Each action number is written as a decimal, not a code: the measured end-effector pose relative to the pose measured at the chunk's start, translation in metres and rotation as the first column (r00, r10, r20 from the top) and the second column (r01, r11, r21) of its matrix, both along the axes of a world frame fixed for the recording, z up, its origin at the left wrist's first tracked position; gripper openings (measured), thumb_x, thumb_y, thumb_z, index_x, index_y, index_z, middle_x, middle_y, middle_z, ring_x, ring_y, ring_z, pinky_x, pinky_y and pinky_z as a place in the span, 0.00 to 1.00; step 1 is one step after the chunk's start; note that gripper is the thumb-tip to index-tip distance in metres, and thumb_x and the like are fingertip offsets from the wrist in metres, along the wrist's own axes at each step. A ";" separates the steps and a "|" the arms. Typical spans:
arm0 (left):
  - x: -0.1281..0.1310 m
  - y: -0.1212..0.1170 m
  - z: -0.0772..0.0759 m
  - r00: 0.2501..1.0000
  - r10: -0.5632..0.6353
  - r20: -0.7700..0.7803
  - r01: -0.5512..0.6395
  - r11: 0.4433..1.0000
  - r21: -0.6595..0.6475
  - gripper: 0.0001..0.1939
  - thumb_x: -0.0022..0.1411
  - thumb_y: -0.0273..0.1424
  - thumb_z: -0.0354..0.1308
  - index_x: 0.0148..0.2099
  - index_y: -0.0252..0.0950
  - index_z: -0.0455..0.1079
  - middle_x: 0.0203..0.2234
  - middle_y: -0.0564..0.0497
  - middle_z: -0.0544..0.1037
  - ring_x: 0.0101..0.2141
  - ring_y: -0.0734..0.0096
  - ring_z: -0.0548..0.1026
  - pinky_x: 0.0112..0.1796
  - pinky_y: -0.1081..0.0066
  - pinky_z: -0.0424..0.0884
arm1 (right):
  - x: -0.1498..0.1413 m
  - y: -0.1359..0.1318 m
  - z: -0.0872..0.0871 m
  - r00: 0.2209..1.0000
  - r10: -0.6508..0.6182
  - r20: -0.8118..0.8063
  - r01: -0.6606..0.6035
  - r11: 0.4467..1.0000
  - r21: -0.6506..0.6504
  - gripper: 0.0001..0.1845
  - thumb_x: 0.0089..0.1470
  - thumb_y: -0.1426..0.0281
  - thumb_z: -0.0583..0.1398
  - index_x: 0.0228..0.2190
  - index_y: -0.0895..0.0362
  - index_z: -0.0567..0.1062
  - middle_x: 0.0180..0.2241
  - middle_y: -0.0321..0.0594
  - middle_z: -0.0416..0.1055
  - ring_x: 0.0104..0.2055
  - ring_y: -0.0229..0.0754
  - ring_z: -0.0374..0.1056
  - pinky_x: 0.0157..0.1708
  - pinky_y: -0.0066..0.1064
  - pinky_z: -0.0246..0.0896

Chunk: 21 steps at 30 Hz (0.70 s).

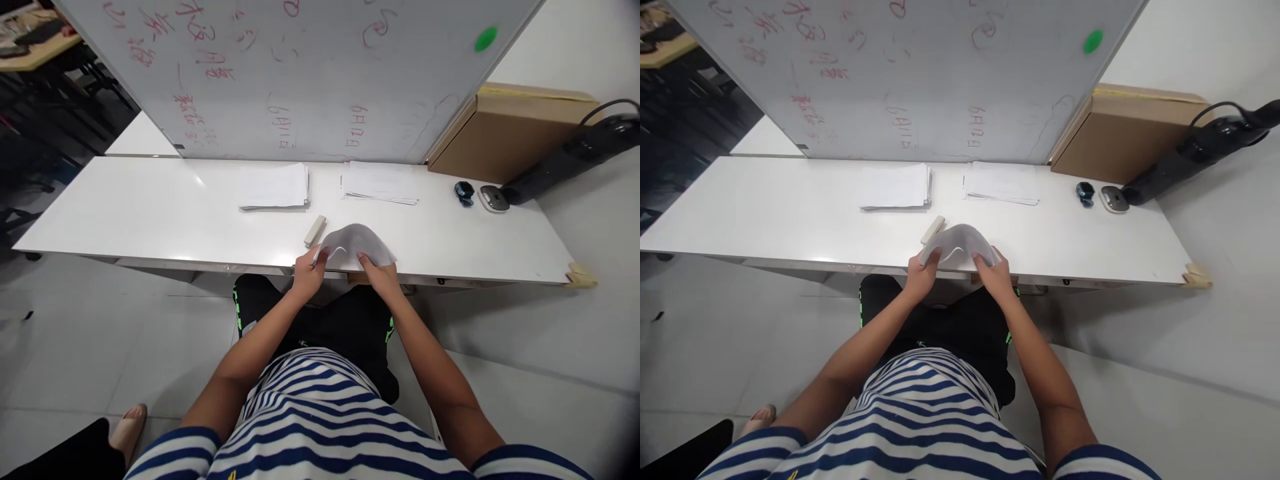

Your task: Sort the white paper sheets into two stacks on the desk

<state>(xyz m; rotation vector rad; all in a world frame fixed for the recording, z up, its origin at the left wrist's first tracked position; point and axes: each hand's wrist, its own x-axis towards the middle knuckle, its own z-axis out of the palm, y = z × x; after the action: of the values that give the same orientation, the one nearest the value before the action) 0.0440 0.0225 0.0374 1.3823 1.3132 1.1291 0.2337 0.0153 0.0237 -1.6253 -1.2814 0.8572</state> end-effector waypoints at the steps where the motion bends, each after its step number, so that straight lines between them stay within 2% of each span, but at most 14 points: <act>1: -0.002 -0.003 -0.002 1.000 0.002 -0.010 -0.002 1.000 0.011 0.21 0.61 0.51 0.55 0.36 0.38 0.77 0.29 0.50 0.78 0.38 0.60 0.75 0.41 0.67 0.70 | 0.000 -0.001 -0.001 1.000 -0.002 0.007 0.002 1.000 0.006 0.22 0.51 0.54 0.61 0.41 0.57 0.77 0.40 0.47 0.77 0.48 0.53 0.71 0.49 0.41 0.66; 3: -0.008 -0.010 -0.005 1.000 0.021 -0.018 -0.021 0.999 0.026 0.20 0.61 0.50 0.56 0.36 0.38 0.77 0.30 0.50 0.79 0.39 0.60 0.75 0.41 0.67 0.69 | 0.000 -0.004 -0.002 1.000 0.002 0.007 -0.002 1.000 0.008 0.24 0.51 0.53 0.61 0.43 0.57 0.77 0.41 0.46 0.77 0.49 0.53 0.70 0.49 0.42 0.66; 6: -0.028 -0.018 -0.009 0.987 0.163 0.001 -0.163 0.986 -0.043 0.19 0.58 0.48 0.59 0.37 0.36 0.77 0.32 0.49 0.79 0.38 0.60 0.76 0.40 0.67 0.70 | 0.004 -0.001 0.001 0.986 0.155 -0.061 -0.157 0.987 -0.026 0.27 0.52 0.50 0.60 0.46 0.55 0.75 0.48 0.45 0.74 0.52 0.51 0.69 0.52 0.42 0.64; 8: -0.047 -0.020 -0.012 0.968 0.253 0.010 -0.249 0.959 -0.133 0.20 0.56 0.47 0.61 0.39 0.33 0.77 0.33 0.47 0.80 0.38 0.59 0.76 0.39 0.66 0.70 | 0.007 0.008 0.004 0.957 0.229 -0.175 -0.236 0.972 -0.016 0.32 0.56 0.44 0.52 0.49 0.55 0.73 0.51 0.45 0.72 0.53 0.49 0.69 0.51 0.42 0.64; 9: -0.057 -0.020 -0.014 0.963 0.269 0.007 -0.263 0.946 -0.191 0.21 0.54 0.46 0.63 0.38 0.32 0.77 0.33 0.46 0.80 0.37 0.58 0.76 0.38 0.66 0.71 | 0.007 0.015 0.006 0.947 0.221 -0.231 -0.226 0.974 0.004 0.36 0.58 0.43 0.45 0.50 0.55 0.72 0.52 0.46 0.72 0.52 0.48 0.69 0.50 0.41 0.65; 11: -0.074 -0.021 -0.017 0.969 0.245 0.010 -0.228 0.915 -0.334 0.21 0.51 0.45 0.65 0.37 0.31 0.77 0.32 0.44 0.80 0.35 0.57 0.77 0.35 0.66 0.71 | 0.004 0.034 0.012 0.955 0.127 -0.268 -0.123 0.992 0.031 0.41 0.59 0.43 0.36 0.51 0.57 0.70 0.51 0.48 0.72 0.48 0.46 0.71 0.47 0.38 0.67; 13: -0.083 -0.021 -0.020 0.978 0.200 0.062 -0.147 0.868 -0.474 0.19 0.49 0.41 0.67 0.37 0.31 0.77 0.32 0.43 0.81 0.33 0.56 0.78 0.34 0.65 0.72 | -0.005 0.057 0.020 0.987 0.065 -0.146 -0.068 0.998 -0.012 0.37 0.60 0.43 0.40 0.50 0.56 0.70 0.48 0.47 0.73 0.42 0.44 0.73 0.43 0.37 0.67; 15: -0.083 -0.021 -0.022 0.973 0.170 0.156 -0.048 0.810 -0.584 0.17 0.49 0.39 0.67 0.38 0.32 0.77 0.33 0.42 0.81 0.32 0.56 0.79 0.33 0.65 0.73 | -0.022 0.077 0.030 0.987 0.137 0.081 -0.127 0.984 -0.123 0.32 0.59 0.45 0.48 0.51 0.54 0.70 0.43 0.45 0.76 0.36 0.44 0.73 0.41 0.38 0.67; 18: -0.068 -0.022 -0.024 0.940 0.139 0.311 0.120 0.720 -0.684 0.18 0.49 0.40 0.68 0.38 0.31 0.77 0.32 0.40 0.82 0.30 0.55 0.79 0.32 0.63 0.75 | -0.055 0.099 0.042 0.852 0.353 0.388 -0.256 0.925 -0.281 0.34 0.57 0.46 0.51 0.56 0.54 0.67 0.44 0.49 0.76 0.41 0.52 0.72 0.43 0.43 0.64; 21: -0.051 -0.021 -0.024 0.893 0.105 0.438 0.258 0.677 -0.689 0.22 0.50 0.45 0.67 0.40 0.31 0.76 0.30 0.39 0.82 0.28 0.55 0.80 0.30 0.62 0.76 | -0.083 0.110 0.047 0.705 0.473 0.529 -0.304 0.875 -0.376 0.37 0.56 0.46 0.52 0.58 0.57 0.65 0.51 0.54 0.72 0.50 0.59 0.68 0.44 0.44 0.62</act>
<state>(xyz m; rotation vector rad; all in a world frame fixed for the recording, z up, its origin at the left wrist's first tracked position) -0.0075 0.0012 0.0137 0.5135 1.1470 0.6540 0.1506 0.1251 0.0707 -1.9653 -2.1108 0.7989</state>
